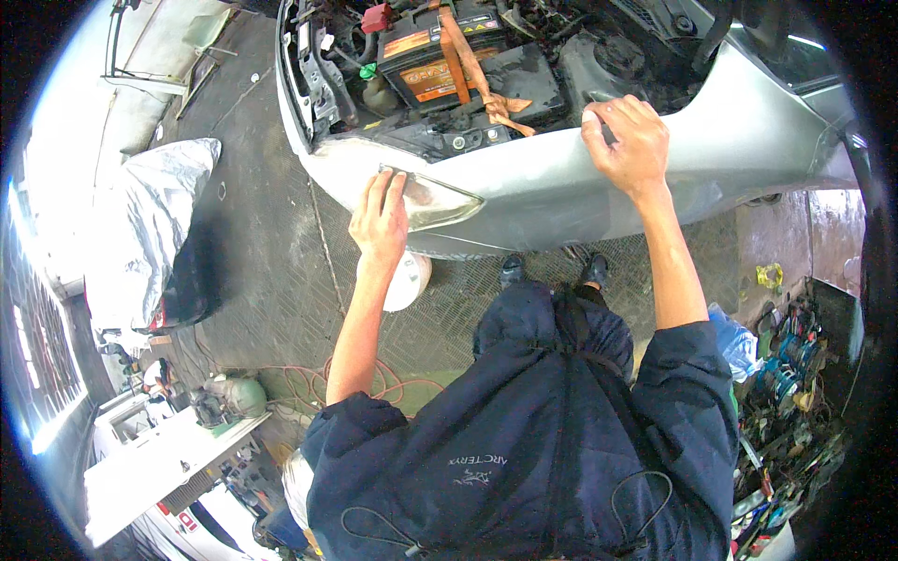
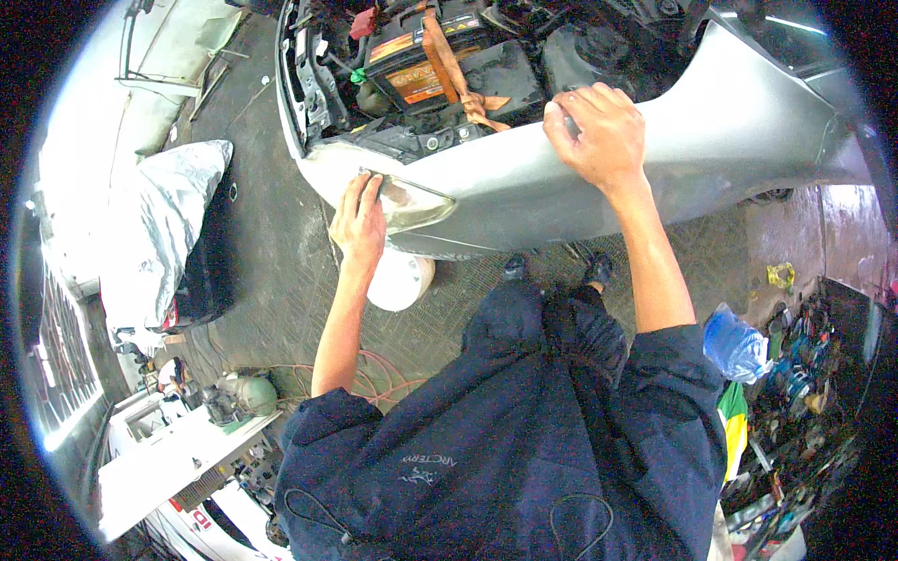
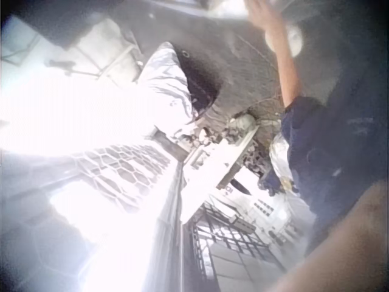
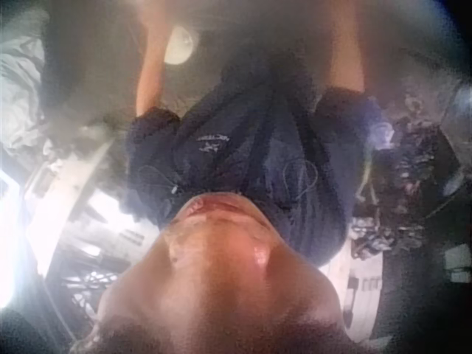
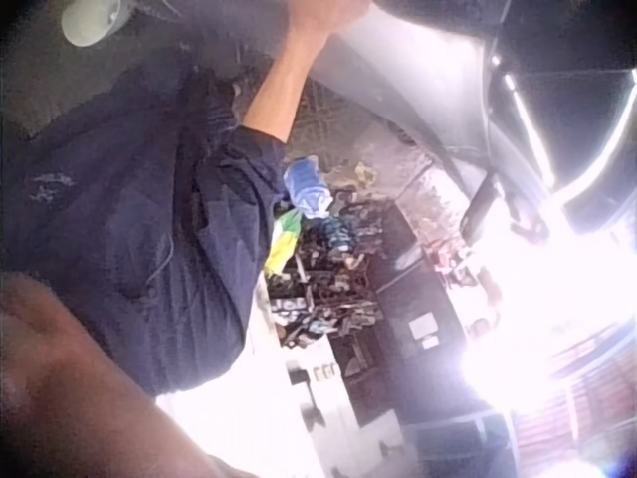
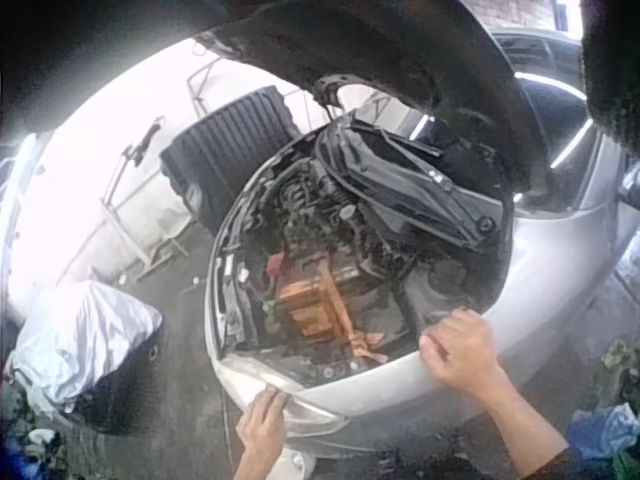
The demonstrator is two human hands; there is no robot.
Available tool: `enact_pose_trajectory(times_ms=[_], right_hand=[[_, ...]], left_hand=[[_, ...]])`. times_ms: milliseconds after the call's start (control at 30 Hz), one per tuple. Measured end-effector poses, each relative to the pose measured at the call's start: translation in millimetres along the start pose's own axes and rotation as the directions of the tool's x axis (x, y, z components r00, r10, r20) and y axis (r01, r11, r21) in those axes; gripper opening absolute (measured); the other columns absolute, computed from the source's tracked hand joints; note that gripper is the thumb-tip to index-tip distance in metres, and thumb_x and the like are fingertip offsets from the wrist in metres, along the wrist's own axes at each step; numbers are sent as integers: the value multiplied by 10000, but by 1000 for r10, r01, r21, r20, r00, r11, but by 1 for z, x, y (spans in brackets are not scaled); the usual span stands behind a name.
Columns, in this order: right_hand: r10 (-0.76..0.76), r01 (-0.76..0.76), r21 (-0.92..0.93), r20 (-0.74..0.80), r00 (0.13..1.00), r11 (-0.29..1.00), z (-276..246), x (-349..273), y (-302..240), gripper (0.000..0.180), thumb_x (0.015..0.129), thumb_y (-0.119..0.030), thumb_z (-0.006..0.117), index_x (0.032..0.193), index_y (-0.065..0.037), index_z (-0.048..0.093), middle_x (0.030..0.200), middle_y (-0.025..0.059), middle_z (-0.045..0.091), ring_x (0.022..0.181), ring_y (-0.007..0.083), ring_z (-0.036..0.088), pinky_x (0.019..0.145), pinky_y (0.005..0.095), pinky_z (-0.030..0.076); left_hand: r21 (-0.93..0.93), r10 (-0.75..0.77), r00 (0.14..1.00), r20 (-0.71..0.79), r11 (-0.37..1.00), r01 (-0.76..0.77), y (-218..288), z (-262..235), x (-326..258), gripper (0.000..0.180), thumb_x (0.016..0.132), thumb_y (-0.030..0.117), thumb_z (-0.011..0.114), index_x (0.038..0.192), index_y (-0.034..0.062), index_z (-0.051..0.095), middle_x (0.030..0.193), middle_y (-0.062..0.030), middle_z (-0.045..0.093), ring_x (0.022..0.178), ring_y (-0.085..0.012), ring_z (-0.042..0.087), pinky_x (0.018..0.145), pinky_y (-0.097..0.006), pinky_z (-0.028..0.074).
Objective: The person uses a sanding block to sand the surface of a car's headlight. They repeatedly dip the sanding block into a bucket of water and continue sanding the headlight area, focusing on the plastic lens and the surrounding bumper.
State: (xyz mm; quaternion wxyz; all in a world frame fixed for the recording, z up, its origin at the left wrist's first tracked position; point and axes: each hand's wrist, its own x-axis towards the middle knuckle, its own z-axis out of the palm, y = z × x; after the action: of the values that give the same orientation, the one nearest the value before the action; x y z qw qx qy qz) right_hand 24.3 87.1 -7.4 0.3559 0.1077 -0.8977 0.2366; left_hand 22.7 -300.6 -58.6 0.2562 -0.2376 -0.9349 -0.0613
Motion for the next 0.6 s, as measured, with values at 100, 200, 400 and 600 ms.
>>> enact_pose_trajectory(times_ms=[100, 200, 400, 600], right_hand=[[-13, 13, -3, -8, 1000, 1000, 0, 0, 0, 102, 840, -165, 732, 805, -69, 729, 787, 54, 712, 740, 238, 653, 704, 375, 506], [-19, 18, -11, -28, 999, 1000, 1, 0, 0, 105, 840, -167, 733, 801, -69, 727, 785, 52, 711, 739, 237, 654, 704, 371, 506], [-7, 6, -28, -28, 1000, 1000, 2, -1, 1, 110, 842, -169, 733, 800, -67, 729, 785, 52, 715, 744, 239, 661, 708, 374, 510], [-12, 10, -45, -31, 999, 999, 4, -1, 3, 119, 853, -181, 725, 813, -70, 739, 798, 52, 724, 748, 239, 665, 710, 375, 511]], left_hand=[[-28, 71, 996, -57, 997, -73, -3, 3, 7, 416, 793, -31, 714, 1175, 132, 734, 1186, -40, 721, 1114, -236, 698, 906, -338, 585], [-18, 100, 993, -63, 995, -101, -10, 9, 7, 394, 774, -22, 706, 1142, 119, 737, 1153, -28, 718, 1092, -230, 702, 882, -342, 588], [-7, 72, 996, -56, 997, -72, -38, 7, 14, 414, 748, -33, 714, 1133, 119, 738, 1162, -34, 725, 1088, -223, 710, 896, -344, 586], [-88, 183, 980, -74, 978, -190, -24, 6, 10, 406, 728, -23, 710, 1105, 121, 749, 1093, -46, 745, 1041, -221, 727, 871, -341, 592]])
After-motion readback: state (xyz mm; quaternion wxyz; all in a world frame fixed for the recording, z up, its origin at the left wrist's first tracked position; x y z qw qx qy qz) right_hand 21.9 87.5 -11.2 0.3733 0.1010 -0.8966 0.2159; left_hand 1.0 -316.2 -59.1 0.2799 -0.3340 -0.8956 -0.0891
